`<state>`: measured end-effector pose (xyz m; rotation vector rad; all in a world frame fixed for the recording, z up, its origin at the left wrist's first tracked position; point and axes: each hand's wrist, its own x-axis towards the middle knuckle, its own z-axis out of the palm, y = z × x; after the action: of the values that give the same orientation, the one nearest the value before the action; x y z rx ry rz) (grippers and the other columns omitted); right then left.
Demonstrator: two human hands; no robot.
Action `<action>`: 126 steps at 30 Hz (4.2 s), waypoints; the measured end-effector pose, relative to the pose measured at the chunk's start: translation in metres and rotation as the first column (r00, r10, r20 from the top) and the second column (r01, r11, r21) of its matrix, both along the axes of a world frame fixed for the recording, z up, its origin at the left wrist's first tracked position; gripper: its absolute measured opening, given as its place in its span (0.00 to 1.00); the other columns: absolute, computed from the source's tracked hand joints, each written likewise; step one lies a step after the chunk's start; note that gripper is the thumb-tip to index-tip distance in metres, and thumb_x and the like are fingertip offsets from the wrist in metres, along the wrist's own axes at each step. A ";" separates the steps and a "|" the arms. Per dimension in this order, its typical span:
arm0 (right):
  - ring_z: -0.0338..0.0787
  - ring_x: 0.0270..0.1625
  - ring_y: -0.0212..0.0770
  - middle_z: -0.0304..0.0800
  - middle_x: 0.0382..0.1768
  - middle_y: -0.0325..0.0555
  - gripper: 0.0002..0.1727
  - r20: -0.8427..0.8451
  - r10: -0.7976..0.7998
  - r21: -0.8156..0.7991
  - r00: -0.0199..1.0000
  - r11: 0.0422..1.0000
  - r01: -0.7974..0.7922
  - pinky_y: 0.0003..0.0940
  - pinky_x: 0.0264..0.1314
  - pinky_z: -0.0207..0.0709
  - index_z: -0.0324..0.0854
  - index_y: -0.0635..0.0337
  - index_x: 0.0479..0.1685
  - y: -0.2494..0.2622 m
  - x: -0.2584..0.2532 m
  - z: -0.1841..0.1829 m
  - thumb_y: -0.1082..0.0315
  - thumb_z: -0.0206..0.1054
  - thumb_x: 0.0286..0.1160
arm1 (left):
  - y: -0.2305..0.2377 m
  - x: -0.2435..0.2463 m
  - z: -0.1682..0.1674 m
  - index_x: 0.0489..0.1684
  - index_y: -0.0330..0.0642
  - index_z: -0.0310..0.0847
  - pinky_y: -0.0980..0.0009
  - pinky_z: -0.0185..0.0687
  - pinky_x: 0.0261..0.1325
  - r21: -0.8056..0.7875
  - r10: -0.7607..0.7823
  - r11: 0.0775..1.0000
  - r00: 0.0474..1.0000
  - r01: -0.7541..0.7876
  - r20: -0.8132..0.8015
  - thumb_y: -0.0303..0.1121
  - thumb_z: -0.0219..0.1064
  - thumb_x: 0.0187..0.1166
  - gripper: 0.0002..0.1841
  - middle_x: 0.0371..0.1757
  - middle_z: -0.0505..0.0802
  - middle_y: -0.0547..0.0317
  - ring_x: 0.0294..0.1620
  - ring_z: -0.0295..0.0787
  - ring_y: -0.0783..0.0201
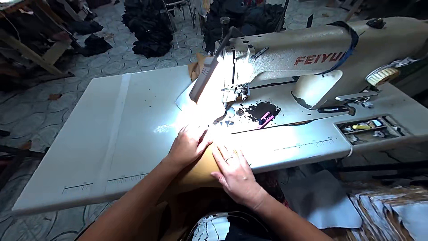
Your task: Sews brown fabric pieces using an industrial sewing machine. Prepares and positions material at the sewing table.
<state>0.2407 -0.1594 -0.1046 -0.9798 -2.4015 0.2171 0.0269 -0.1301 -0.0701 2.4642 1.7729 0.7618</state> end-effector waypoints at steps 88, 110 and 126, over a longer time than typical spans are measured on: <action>0.83 0.33 0.30 0.86 0.26 0.41 0.06 -0.177 0.297 -0.565 0.938 0.750 -0.343 0.32 0.42 0.78 0.87 0.64 0.31 0.080 0.019 0.106 0.70 0.77 0.69 | -0.039 -0.012 0.053 0.43 0.36 0.92 0.74 0.78 0.37 -0.084 -0.253 0.955 0.931 0.283 0.263 0.29 0.74 0.71 0.08 0.33 0.91 0.57 0.30 0.81 0.72; 0.83 0.33 0.32 0.88 0.35 0.47 0.17 -0.527 -0.154 -0.364 0.836 0.930 -0.058 0.32 0.41 0.80 0.87 0.69 0.41 0.062 0.022 0.075 0.70 0.83 0.56 | -0.040 -0.018 0.070 0.41 0.33 0.92 0.77 0.84 0.49 -0.131 -0.040 0.987 0.932 0.093 0.359 0.24 0.72 0.71 0.06 0.37 0.94 0.56 0.39 0.88 0.77; 0.85 0.36 0.37 0.89 0.38 0.51 0.12 -0.488 -0.172 -0.339 0.856 0.941 -0.005 0.37 0.44 0.81 0.89 0.68 0.30 0.064 0.021 0.073 0.69 0.84 0.56 | -0.039 -0.021 0.067 0.42 0.33 0.91 0.78 0.81 0.49 -0.260 0.048 0.964 0.934 0.049 0.355 0.24 0.68 0.79 0.06 0.37 0.94 0.57 0.38 0.86 0.79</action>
<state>0.2617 -0.0956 -0.0321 -1.0132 -1.8548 0.7702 0.0059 -0.1687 -0.0027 2.0039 1.6174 0.8457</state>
